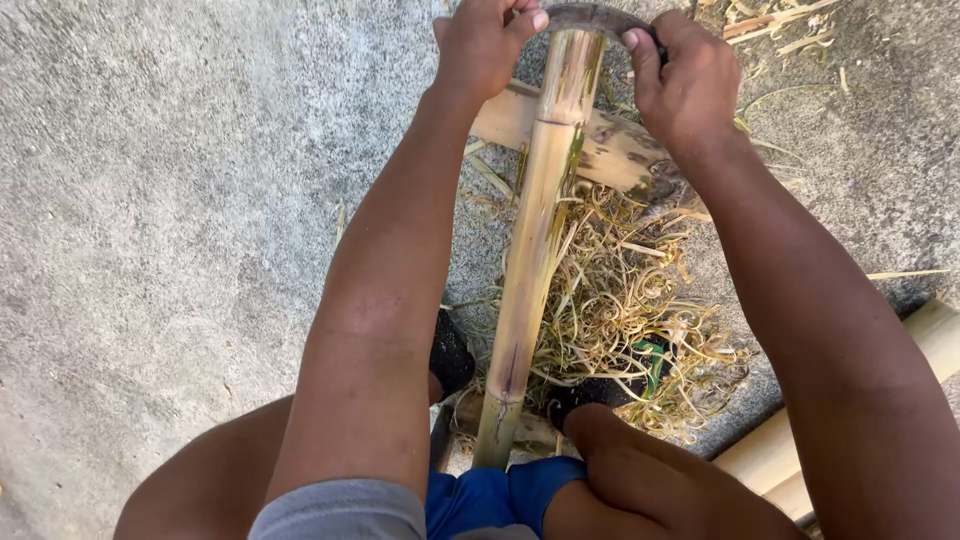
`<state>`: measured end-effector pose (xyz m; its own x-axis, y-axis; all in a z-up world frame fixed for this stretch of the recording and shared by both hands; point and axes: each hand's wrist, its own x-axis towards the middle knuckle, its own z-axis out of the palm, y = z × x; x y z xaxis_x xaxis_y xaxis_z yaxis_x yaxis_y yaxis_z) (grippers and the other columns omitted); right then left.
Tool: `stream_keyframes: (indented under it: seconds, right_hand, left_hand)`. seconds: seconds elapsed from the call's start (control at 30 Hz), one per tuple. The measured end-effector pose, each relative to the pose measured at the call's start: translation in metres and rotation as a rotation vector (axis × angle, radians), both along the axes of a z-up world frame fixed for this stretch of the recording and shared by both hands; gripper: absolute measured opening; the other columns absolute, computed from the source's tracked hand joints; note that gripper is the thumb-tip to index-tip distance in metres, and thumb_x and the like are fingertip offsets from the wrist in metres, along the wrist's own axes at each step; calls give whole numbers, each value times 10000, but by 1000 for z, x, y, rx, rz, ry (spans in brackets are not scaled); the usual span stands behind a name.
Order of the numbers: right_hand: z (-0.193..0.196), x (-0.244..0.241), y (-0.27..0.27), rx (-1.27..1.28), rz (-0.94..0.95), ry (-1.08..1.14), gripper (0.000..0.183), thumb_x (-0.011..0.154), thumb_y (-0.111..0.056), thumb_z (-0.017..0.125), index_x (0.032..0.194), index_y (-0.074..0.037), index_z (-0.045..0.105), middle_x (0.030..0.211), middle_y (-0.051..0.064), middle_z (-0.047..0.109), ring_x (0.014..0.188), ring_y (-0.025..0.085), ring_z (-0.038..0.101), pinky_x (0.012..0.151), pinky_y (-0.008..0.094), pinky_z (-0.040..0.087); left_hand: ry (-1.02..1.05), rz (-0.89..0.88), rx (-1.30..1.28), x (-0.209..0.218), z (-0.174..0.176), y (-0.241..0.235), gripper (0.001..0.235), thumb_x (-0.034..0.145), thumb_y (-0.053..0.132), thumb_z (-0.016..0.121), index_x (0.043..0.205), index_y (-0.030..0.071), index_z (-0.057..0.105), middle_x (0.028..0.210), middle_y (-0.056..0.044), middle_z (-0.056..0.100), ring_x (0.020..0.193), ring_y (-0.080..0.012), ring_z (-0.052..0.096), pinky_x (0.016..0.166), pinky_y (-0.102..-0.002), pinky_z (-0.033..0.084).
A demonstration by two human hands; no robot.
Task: Stripping outer bark and smoothing a bamboo pole using a curved blade.
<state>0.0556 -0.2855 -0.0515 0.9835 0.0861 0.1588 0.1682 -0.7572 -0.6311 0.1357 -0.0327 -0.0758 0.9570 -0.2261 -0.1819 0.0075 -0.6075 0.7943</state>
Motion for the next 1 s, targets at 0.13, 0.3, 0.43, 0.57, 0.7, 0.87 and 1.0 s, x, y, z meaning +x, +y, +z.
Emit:
stream_keyframes:
  seconds: [0.13, 0.3, 0.43, 0.57, 0.7, 0.87, 1.0]
  right_hand:
    - [-5, -14, -1, 10, -8, 16, 316, 1164, -210, 637, 907, -29, 658, 682, 95, 605, 521, 213, 536, 471, 398, 424]
    - [16, -62, 14, 113, 49, 175, 400, 1188, -184, 510, 853, -19, 654, 606, 50, 542, 409, 88, 401, 288, 284, 280]
    - [38, -110, 27, 130, 107, 423, 356, 1111, -232, 518, 880, -13, 677, 546, 67, 560, 362, 117, 443, 282, 312, 342]
    - [42, -108, 26, 93, 178, 522, 313, 1051, -268, 564, 937, -23, 722, 544, 69, 580, 339, 135, 473, 278, 318, 376]
    - [31, -47, 11, 31, 126, 422, 326, 1145, -256, 544, 990, -32, 725, 556, 50, 577, 363, 143, 469, 283, 353, 370]
    - [35, 2, 4, -114, 26, 286, 356, 1179, -291, 589, 948, -44, 700, 605, 50, 593, 417, 181, 486, 358, 375, 368]
    - [26, 3, 3, -134, -18, 137, 350, 1169, -287, 650, 909, -56, 683, 629, 80, 611, 464, 211, 536, 457, 409, 414]
  left_hand:
    - [-138, 1, 198, -17, 14, -5, 147, 885, 310, 779, 882, 177, 718, 802, 60, 678, 778, -139, 621, 808, -455, 316]
    - [11, -68, 247, -71, 30, 13, 139, 962, 325, 695, 865, 226, 686, 893, 23, 641, 871, -172, 618, 942, -461, 299]
    - [282, -227, 321, -119, 64, 37, 190, 966, 347, 667, 842, 203, 673, 859, 51, 642, 835, -153, 600, 986, -511, 285]
    - [624, -295, 226, -126, 70, 51, 161, 940, 362, 680, 913, 207, 648, 810, 32, 631, 738, -118, 582, 770, -394, 486]
    - [466, -105, 116, -74, 45, 31, 173, 1024, 328, 624, 949, 173, 644, 840, 22, 590, 714, -134, 536, 669, -320, 467]
    - [-139, -20, 134, -16, -2, 2, 194, 962, 339, 722, 903, 161, 672, 870, 21, 615, 794, -159, 602, 836, -530, 342]
    - [-165, 21, 85, -3, -18, -8, 155, 940, 354, 714, 901, 205, 694, 873, 74, 657, 782, -143, 620, 864, -562, 315]
